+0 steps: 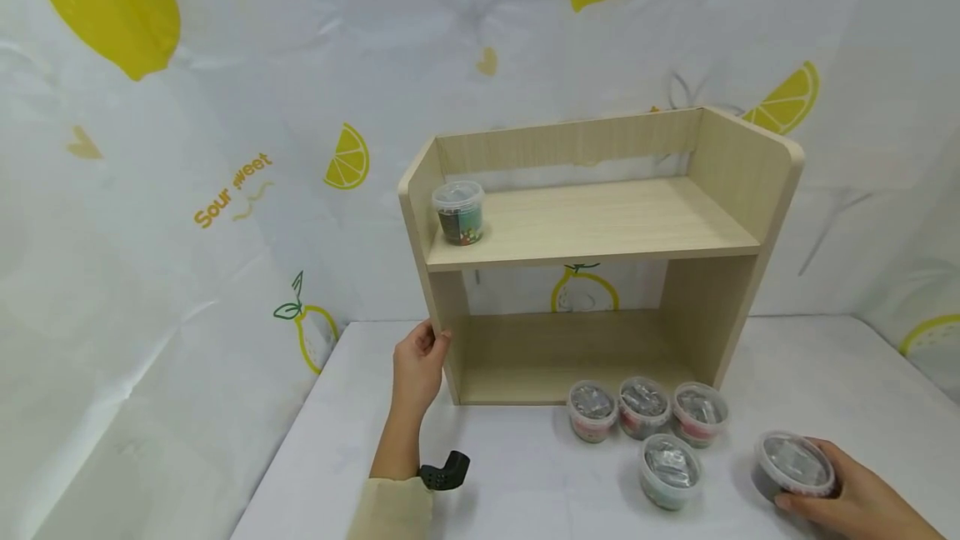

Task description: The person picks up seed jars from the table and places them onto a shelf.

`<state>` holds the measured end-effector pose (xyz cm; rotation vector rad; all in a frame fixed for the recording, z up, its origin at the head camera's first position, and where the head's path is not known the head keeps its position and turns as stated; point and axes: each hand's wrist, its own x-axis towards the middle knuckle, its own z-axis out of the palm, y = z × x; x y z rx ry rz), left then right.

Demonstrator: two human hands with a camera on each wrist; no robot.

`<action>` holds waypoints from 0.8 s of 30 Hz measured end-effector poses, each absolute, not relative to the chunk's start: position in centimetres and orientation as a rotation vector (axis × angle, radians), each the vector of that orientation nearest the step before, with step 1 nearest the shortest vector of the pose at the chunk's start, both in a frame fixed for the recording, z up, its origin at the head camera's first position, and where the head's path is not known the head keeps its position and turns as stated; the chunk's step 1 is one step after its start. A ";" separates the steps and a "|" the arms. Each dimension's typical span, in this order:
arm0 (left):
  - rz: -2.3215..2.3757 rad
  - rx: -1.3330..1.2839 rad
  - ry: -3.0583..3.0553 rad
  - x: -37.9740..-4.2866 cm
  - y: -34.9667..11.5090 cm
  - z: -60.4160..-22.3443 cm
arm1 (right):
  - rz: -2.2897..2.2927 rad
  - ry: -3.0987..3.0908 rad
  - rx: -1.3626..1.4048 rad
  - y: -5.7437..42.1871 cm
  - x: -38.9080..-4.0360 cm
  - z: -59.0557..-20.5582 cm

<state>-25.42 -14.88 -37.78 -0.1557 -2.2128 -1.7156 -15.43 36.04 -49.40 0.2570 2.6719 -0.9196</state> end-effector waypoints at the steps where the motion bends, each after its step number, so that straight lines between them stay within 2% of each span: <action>1: -1.717 -0.152 -2.213 -25.4 -14.9 -37.8 | -0.929 2.672 0.253 35.9 -15.4 -49.1; 7: -1.734 -0.145 -2.220 -25.3 -14.9 -37.6 | -1.097 2.846 0.086 33.9 -15.3 -44.8; 13: -1.726 -0.143 -2.220 -25.4 -15.0 -37.4 | -1.467 3.026 -0.313 29.2 -17.1 -37.3; 19: -1.754 -0.150 -2.205 -25.5 -15.0 -37.5 | -1.617 3.089 -0.650 22.6 -20.5 -28.7; 24: -1.768 -0.130 -2.193 -25.6 -14.9 -37.8 | -1.568 3.068 -0.621 18.0 -24.9 -23.0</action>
